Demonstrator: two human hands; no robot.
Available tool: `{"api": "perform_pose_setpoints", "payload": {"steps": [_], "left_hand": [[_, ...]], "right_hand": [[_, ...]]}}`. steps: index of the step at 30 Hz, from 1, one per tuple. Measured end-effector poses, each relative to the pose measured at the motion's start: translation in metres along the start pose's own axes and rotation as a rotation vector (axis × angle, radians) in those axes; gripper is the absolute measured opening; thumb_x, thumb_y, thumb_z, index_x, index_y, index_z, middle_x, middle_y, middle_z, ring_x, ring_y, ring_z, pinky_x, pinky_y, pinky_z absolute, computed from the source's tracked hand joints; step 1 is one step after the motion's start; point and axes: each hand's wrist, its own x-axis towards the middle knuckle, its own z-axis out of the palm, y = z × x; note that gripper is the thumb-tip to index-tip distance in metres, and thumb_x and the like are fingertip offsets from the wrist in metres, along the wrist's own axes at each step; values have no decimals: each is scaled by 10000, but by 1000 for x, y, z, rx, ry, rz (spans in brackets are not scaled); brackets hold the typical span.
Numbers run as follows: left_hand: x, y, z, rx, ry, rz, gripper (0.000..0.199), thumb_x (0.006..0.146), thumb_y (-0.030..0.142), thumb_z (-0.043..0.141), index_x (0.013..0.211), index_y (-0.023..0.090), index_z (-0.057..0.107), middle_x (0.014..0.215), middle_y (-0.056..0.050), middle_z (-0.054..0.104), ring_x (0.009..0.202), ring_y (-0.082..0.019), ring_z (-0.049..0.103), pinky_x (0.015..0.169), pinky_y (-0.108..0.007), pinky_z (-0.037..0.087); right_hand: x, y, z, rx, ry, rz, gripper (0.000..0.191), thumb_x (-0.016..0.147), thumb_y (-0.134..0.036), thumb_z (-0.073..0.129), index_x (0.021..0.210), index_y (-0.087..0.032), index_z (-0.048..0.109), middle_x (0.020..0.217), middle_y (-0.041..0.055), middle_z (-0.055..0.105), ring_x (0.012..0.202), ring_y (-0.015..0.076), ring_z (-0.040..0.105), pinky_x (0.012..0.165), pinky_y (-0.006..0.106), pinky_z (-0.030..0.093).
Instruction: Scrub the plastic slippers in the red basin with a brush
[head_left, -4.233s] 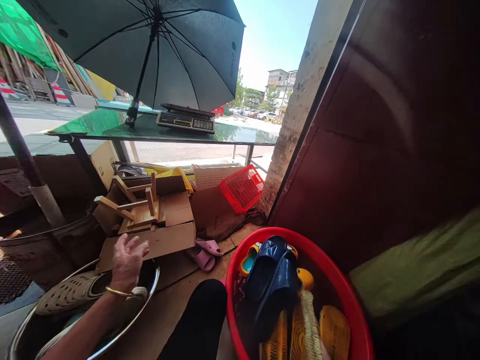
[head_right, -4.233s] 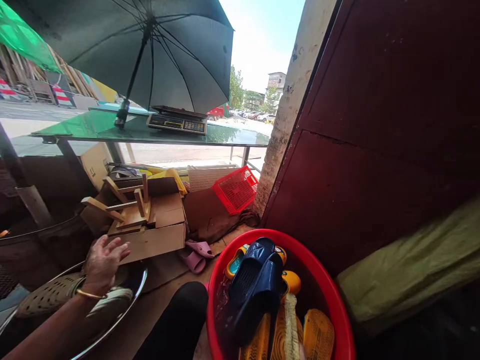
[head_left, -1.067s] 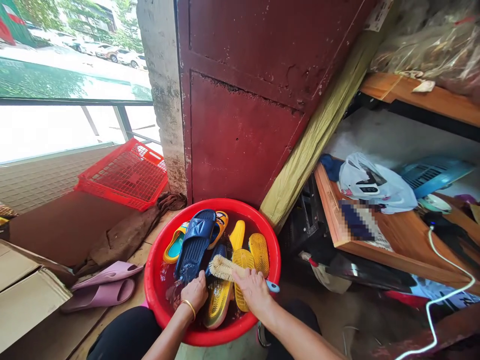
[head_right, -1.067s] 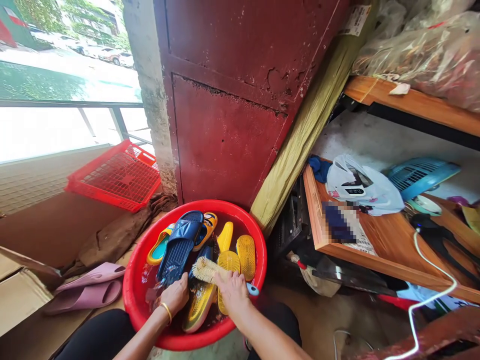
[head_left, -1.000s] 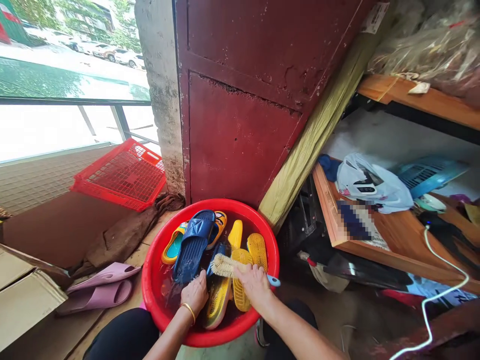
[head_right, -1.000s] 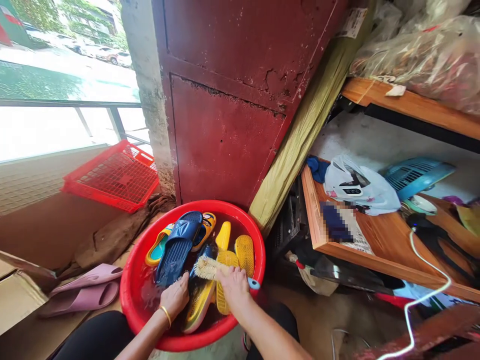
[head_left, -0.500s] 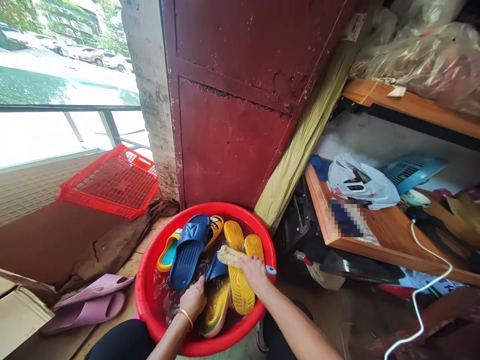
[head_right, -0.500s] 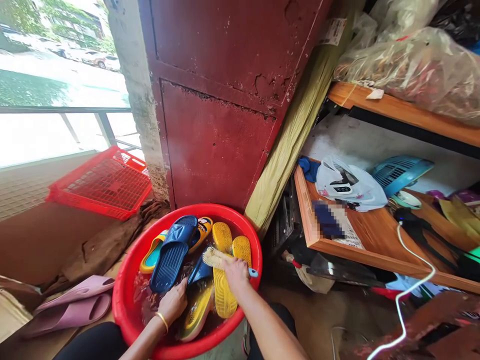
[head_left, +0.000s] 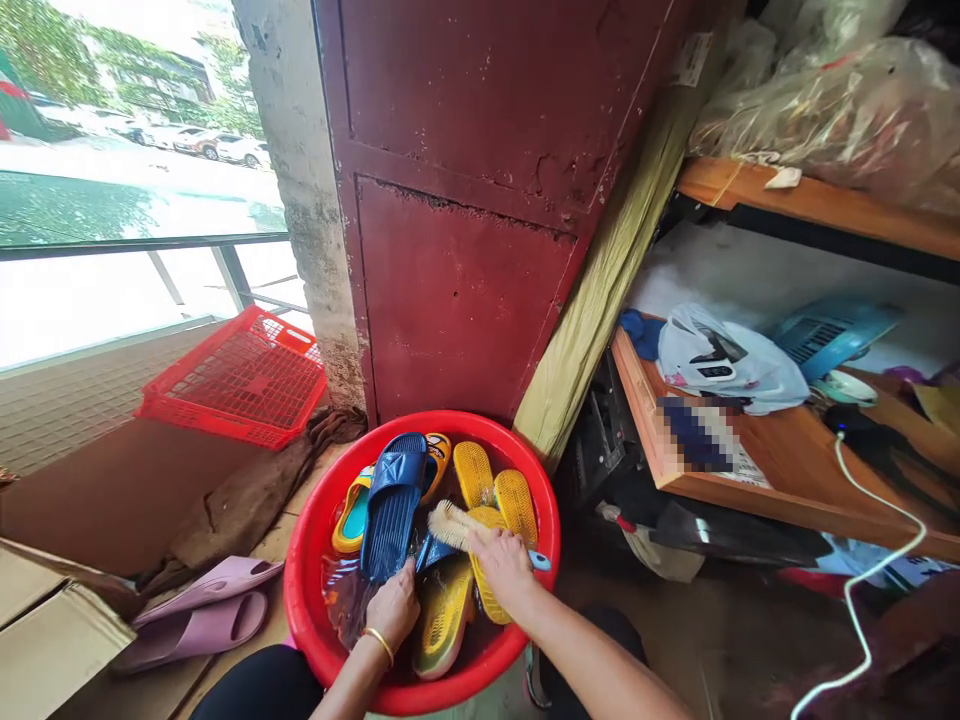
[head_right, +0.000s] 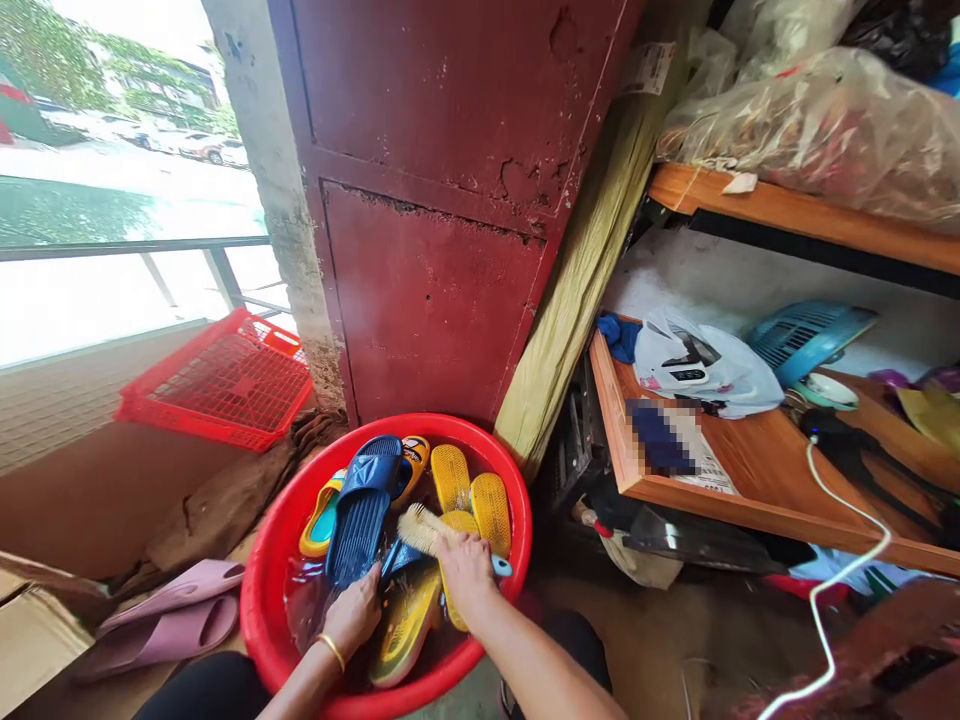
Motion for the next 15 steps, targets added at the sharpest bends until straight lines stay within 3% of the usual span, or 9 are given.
{"api": "perform_pose_setpoints", "payload": {"steps": [4,7,11,15], "left_hand": [[3,-2,-2,-31,-5,-2,565,843,3,369,1377,132,502,1325,-170,662,1191,-198,652,1005,-306,464],[5,-4,-5,-92,37,-10,520,881,58,354,1372,140,504,1310,-169,672,1185,-217,656,983,-322,475],[8,-14,-12,-328,209,-8,439,928,224,376,1332,154,534,1252,-150,706,1172,-239,662,974,-328,485],[10,-22,-17,-533,337,17,396,922,404,418,1180,183,620,1136,-120,752,1082,-256,695,906,-317,511]], "right_hand": [[-27,-9,8,-53,-41,-9,563,901,-75,490,1391,-345,555,1191,131,685,1019,273,654,869,467,518],[-17,16,5,-74,-75,140,542,911,-64,461,1370,-324,584,1141,135,705,967,263,677,833,433,527],[-2,50,6,-35,-64,216,546,893,-50,475,1394,-246,571,1189,159,698,1030,265,674,869,388,522],[-10,40,21,20,-86,216,605,865,-1,456,1403,-256,564,1162,139,715,996,260,693,858,377,532]]}}
